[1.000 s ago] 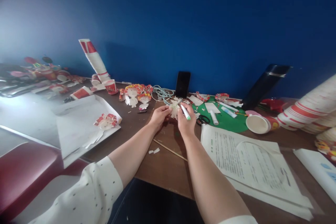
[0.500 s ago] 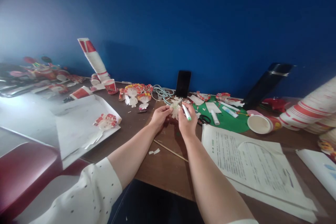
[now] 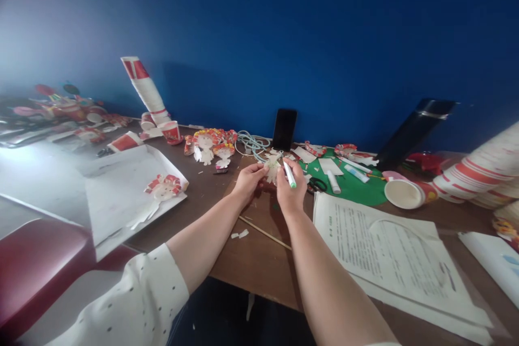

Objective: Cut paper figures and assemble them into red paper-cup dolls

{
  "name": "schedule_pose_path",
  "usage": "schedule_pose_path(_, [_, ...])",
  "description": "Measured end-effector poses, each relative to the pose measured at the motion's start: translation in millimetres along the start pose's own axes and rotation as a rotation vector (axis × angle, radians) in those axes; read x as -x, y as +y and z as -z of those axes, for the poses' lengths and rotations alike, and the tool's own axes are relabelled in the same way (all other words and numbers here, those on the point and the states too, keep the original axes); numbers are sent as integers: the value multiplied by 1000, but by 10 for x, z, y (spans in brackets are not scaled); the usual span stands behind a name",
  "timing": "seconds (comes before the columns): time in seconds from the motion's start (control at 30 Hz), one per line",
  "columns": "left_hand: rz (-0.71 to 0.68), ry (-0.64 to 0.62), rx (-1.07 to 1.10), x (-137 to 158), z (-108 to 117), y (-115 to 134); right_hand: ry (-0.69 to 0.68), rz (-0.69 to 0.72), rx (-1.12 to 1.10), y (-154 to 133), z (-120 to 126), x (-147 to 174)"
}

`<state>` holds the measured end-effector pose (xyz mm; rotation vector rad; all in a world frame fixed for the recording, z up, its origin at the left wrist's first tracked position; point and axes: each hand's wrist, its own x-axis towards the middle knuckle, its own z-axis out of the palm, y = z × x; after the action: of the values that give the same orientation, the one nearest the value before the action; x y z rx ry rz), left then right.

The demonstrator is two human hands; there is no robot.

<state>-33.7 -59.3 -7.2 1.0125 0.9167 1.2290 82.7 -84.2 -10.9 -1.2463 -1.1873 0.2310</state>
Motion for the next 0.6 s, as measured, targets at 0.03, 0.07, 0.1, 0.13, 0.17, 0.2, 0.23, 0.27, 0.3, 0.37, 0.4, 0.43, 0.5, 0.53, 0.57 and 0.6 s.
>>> schedule_pose_path(0.03, [-14,2,3,-8,5,-12,10,10,21,-20,6,0])
schedule_pose_path(0.07, [-24,6,6,-16,10,-23,30,25,52,-48,16,-1])
schedule_pose_path(0.1, [-32,14,7,-22,15,-31,54,47,87,-83,28,-2])
schedule_pose_path(0.13, [-35,25,4,-27,18,-36,78,77,122,-122,43,-2])
schedule_pose_path(0.17, [-36,37,-2,-29,21,-38,95,115,153,-164,57,-1])
schedule_pose_path(0.2, [-33,49,-7,-28,23,-36,106,156,177,-206,71,3])
schedule_pose_path(0.23, [-29,57,-7,-24,23,-31,109,196,192,-246,83,10])
schedule_pose_path(0.27, [-26,59,-1,-16,22,-24,106,233,201,-280,92,20])
schedule_pose_path(0.3, [-25,56,10,-7,20,-15,100,266,204,-309,97,32])
schedule_pose_path(0.37, [-36,43,38,12,14,2,92,322,195,-343,100,55])
schedule_pose_path(0.4, [-46,37,47,18,12,7,87,342,189,-350,98,66])
schedule_pose_path(0.43, [-57,32,52,22,10,11,83,353,185,-352,95,74])
schedule_pose_path(0.5, [-74,29,46,18,11,9,79,342,184,-346,86,86])
schedule_pose_path(0.53, [-81,29,37,12,13,5,78,323,185,-340,81,90])
schedule_pose_path(0.57, [-87,33,24,5,16,0,75,300,184,-332,77,94])
schedule_pose_path(0.6, [-91,36,11,-2,19,-5,72,277,178,-323,72,97])
